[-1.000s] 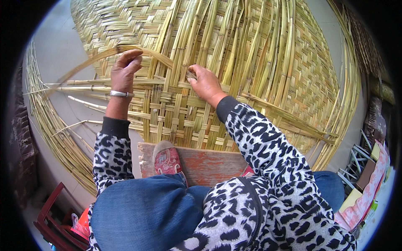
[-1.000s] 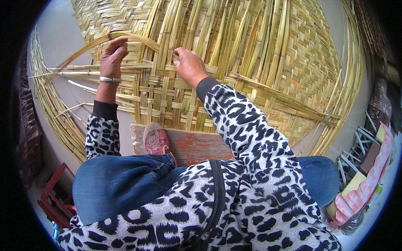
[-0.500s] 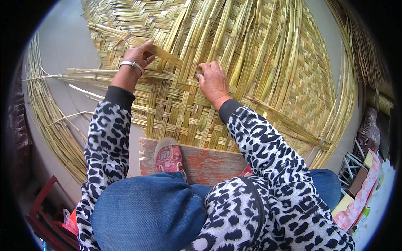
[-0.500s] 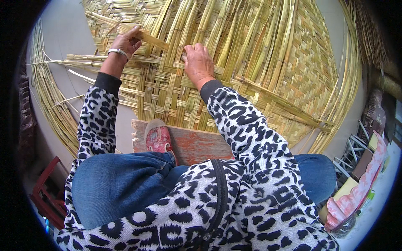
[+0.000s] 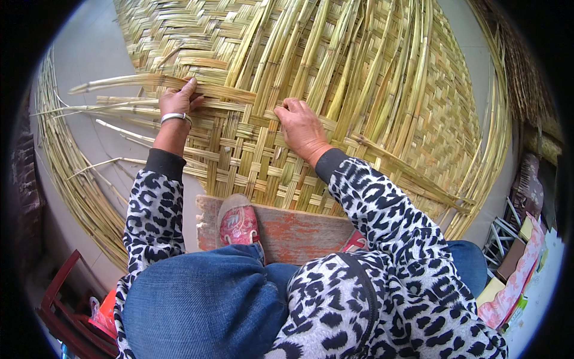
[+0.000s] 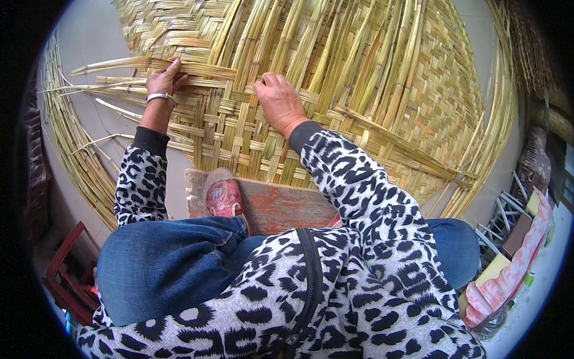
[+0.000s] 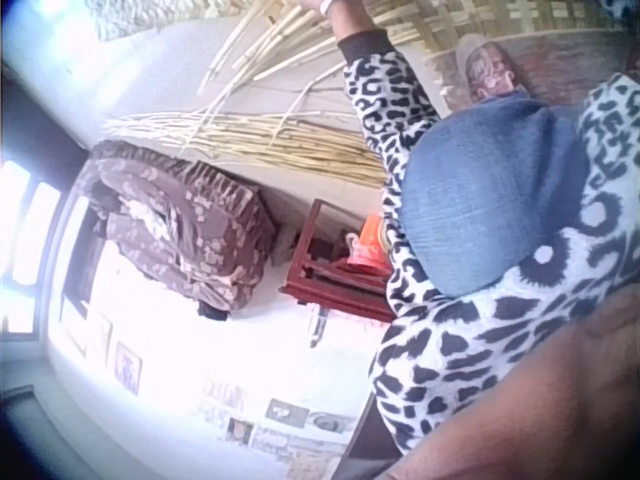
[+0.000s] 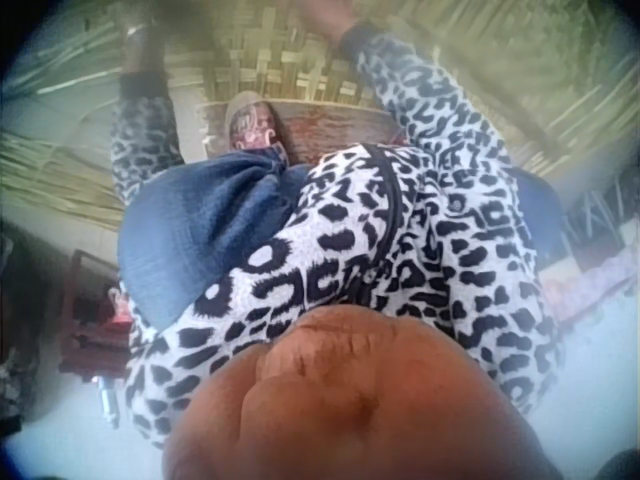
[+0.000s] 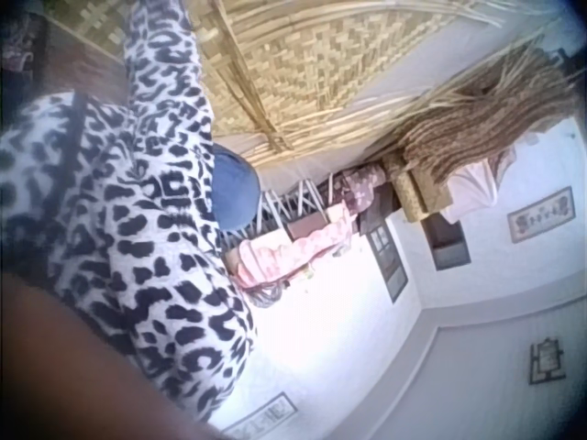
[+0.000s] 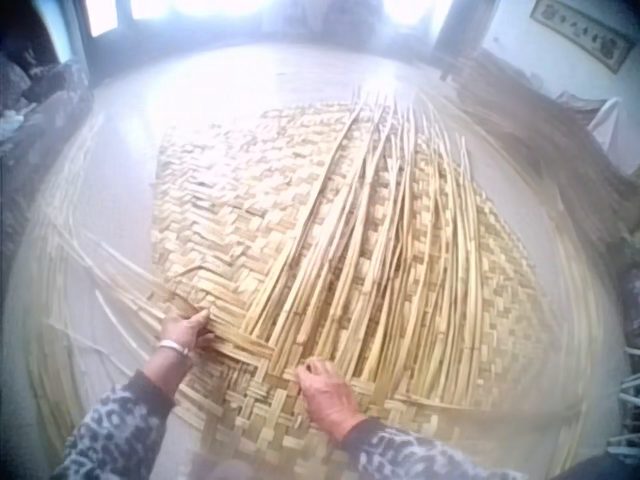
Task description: The person weaves a large flat basket by hand, interlacing long bamboo strips over and under existing strands. They repeatedly pull new strips through the weave and press them into place to tighten the pattern.
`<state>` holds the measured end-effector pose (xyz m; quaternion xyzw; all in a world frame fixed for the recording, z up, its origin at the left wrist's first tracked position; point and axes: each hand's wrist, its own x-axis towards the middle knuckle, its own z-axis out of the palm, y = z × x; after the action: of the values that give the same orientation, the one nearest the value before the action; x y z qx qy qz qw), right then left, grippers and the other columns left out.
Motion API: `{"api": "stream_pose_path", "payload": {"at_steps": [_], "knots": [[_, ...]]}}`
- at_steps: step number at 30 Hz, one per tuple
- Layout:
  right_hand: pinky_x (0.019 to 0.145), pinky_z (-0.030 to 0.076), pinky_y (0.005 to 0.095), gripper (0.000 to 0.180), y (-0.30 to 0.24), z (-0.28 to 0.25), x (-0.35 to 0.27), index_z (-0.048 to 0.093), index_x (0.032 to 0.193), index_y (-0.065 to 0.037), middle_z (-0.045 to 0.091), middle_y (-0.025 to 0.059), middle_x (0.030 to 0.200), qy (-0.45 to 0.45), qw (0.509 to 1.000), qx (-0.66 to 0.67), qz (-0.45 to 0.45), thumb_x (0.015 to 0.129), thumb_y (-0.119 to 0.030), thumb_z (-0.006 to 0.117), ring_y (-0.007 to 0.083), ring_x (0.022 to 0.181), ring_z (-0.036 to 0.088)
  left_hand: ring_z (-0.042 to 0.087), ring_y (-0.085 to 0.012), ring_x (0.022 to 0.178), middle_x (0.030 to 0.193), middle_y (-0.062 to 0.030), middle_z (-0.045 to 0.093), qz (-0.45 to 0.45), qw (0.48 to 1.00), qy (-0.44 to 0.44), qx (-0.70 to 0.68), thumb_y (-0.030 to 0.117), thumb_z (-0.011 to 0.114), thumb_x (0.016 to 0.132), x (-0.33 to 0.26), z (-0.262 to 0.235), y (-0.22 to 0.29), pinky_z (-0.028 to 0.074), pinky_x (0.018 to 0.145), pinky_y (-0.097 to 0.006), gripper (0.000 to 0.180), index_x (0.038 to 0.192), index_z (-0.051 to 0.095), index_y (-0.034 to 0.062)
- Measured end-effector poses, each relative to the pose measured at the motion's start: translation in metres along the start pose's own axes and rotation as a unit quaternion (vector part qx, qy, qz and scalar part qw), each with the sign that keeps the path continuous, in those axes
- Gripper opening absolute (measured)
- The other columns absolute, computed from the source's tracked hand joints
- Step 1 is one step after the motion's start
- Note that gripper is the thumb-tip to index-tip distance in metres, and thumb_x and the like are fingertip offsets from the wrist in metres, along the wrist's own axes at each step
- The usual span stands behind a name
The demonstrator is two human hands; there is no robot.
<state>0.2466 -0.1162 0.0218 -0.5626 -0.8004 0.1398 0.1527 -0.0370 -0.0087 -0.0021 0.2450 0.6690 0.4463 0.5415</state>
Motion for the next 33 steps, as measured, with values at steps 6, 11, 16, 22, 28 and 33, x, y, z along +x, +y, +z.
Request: {"api": "stream_pose_path", "payload": {"at_steps": [6, 11, 16, 22, 28, 33], "knots": [[0.100, 0.047, 0.0415, 0.032, -0.002, -0.003, -0.004, 0.067, 0.108, -0.007, 0.060, 0.0125, 0.121, -0.013, 1.000, -0.007, 0.028, 0.077, 0.002, 0.064, 0.0312, 0.113, 0.055, 0.067, -0.0146, 0.070, 0.085, -0.0059, 0.068, 0.014, 1.000, -0.016, -0.012, 0.015, 0.077, 0.087, -0.007, -0.002, 0.002, 0.060, 0.058, -0.027, 0.021, 0.101, 0.068, 0.0028], [0.102, 0.047, 0.0387, 0.030, 0.000, -0.006, -0.001, 0.068, 0.106, -0.006, 0.061, 0.0124, 0.120, -0.058, 0.997, 0.026, 0.044, 0.078, 0.000, 0.064, 0.0308, 0.114, 0.055, 0.067, -0.0160, 0.069, 0.085, -0.0091, 0.069, 0.023, 1.000, -0.010, 0.014, 0.014, 0.076, 0.088, -0.017, -0.004, 0.005, 0.060, 0.057, -0.028, 0.021, 0.098, 0.068, -0.0018], [0.101, 0.048, 0.0392, 0.028, 0.000, -0.020, 0.007, 0.066, 0.107, -0.005, 0.063, 0.0128, 0.112, -0.100, 0.995, 0.009, 0.016, 0.080, -0.001, 0.062, 0.0298, 0.108, 0.059, 0.067, -0.0176, 0.068, 0.085, -0.0088, 0.068, -0.012, 0.999, 0.004, -0.041, 0.019, 0.075, 0.089, -0.001, -0.007, 0.006, 0.060, 0.058, -0.028, 0.021, 0.093, 0.066, 0.0003], [0.099, 0.049, 0.0387, 0.025, -0.030, -0.017, 0.058, 0.065, 0.115, -0.004, 0.063, 0.0133, 0.114, -0.079, 0.989, 0.122, 0.031, 0.092, -0.014, 0.062, 0.0294, 0.105, 0.063, 0.068, -0.0187, 0.078, 0.092, -0.0075, 0.069, -0.047, 0.991, -0.094, -0.088, 0.027, 0.065, 0.097, 0.000, -0.015, 0.023, 0.061, 0.069, -0.034, 0.021, 0.105, 0.064, 0.0073], [0.080, 0.053, 0.0397, 0.024, -0.048, -0.014, 0.101, 0.069, 0.110, -0.014, 0.066, 0.0096, 0.104, -0.162, 0.968, 0.145, 0.124, 0.094, -0.030, 0.063, 0.0262, 0.093, 0.065, 0.068, -0.0185, 0.102, 0.108, -0.0087, 0.071, 0.089, 0.961, -0.262, 0.010, 0.038, 0.053, 0.103, -0.014, 0.011, 0.058, 0.056, 0.081, -0.030, 0.038, 0.124, 0.061, 0.0072], [0.077, 0.052, 0.0434, 0.026, -0.048, -0.012, 0.099, 0.073, 0.100, -0.012, 0.070, 0.0120, 0.084, -0.043, 0.957, 0.222, 0.179, 0.090, -0.034, 0.062, 0.0314, 0.080, 0.067, 0.063, -0.0260, 0.112, 0.122, -0.0144, 0.066, -0.026, 0.922, -0.259, 0.286, 0.073, 0.049, 0.090, 0.005, 0.047, 0.061, 0.053, 0.090, -0.040, 0.080, 0.128, 0.058, 0.0033]]}}
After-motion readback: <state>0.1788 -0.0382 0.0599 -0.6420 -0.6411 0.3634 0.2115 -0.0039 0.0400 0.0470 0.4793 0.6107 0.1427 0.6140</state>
